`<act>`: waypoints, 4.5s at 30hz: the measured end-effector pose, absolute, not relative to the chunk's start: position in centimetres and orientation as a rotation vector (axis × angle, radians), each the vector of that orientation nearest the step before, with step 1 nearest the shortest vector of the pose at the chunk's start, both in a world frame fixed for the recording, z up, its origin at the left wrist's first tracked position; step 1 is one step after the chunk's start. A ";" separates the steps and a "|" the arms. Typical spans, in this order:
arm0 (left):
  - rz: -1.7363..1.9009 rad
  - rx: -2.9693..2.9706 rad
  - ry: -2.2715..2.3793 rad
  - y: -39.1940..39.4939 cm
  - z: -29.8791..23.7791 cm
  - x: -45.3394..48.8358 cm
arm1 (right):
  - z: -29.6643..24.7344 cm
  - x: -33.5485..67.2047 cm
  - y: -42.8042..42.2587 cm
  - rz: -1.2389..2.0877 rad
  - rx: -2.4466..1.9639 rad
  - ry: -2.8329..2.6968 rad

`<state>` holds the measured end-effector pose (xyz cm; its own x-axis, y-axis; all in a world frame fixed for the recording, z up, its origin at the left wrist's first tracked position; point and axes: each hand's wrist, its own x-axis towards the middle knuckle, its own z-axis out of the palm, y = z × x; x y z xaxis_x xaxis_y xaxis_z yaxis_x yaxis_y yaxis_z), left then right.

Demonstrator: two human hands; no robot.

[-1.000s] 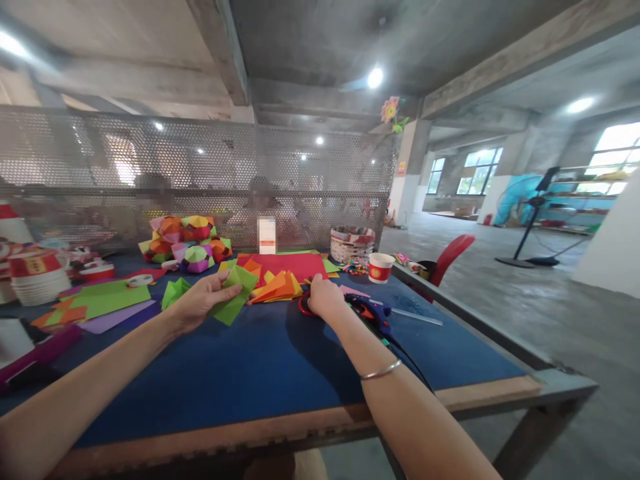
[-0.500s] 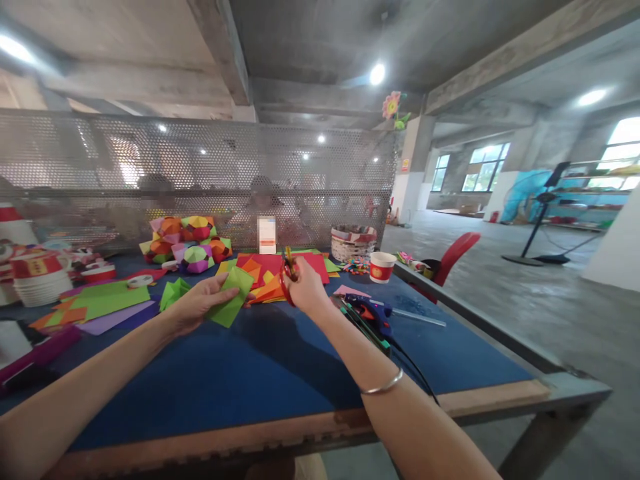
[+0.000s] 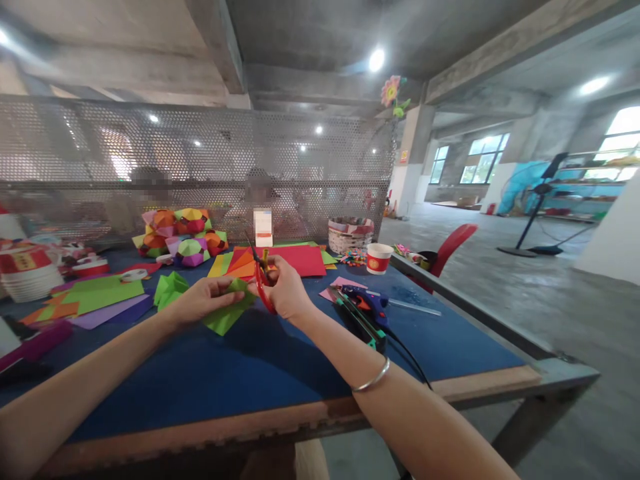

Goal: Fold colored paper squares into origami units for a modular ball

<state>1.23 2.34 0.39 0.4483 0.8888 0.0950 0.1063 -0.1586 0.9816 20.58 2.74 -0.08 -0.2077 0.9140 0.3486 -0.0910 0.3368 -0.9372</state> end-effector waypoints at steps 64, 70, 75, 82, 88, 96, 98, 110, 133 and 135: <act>1.071 1.630 0.986 2.9 3.0 -1.6 | 1.4 21.4 -0.2 0.158 -1.165 -2.294; 1.057 1.641 0.993 3.0 3.0 -1.7 | 1.6 21.4 -0.3 0.160 -1.181 -2.289; 1.043 1.646 0.996 3.0 3.0 -1.8 | 1.5 21.4 -0.3 0.147 -1.176 -2.291; 1.022 1.618 0.999 2.8 3.2 -1.7 | 1.4 21.4 -0.2 0.140 -1.172 -2.297; 1.013 1.627 1.002 2.9 3.0 -1.8 | 1.2 21.5 0.0 0.145 -1.153 -2.293; 1.023 1.598 0.983 2.7 3.1 -1.7 | 1.0 21.4 0.1 0.123 -1.185 -2.292; 1.020 1.583 0.984 2.6 3.2 -1.6 | 1.2 21.3 0.0 0.134 -1.190 -2.292; 1.086 1.645 1.038 2.7 3.0 -1.4 | 1.2 21.3 -0.1 0.152 -1.255 -2.277; 1.134 1.551 0.974 3.3 2.6 -1.2 | 1.1 20.9 -0.4 0.330 -1.119 -2.115; 1.139 1.565 0.971 3.2 2.6 -1.1 | 0.9 20.9 -0.3 0.463 -1.138 -2.055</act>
<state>-1.13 3.25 2.58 0.2548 0.9413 0.2215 0.0696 -0.2463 0.9667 20.87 -0.33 0.94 -0.3418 0.8385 0.4243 0.5753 0.5437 -0.6110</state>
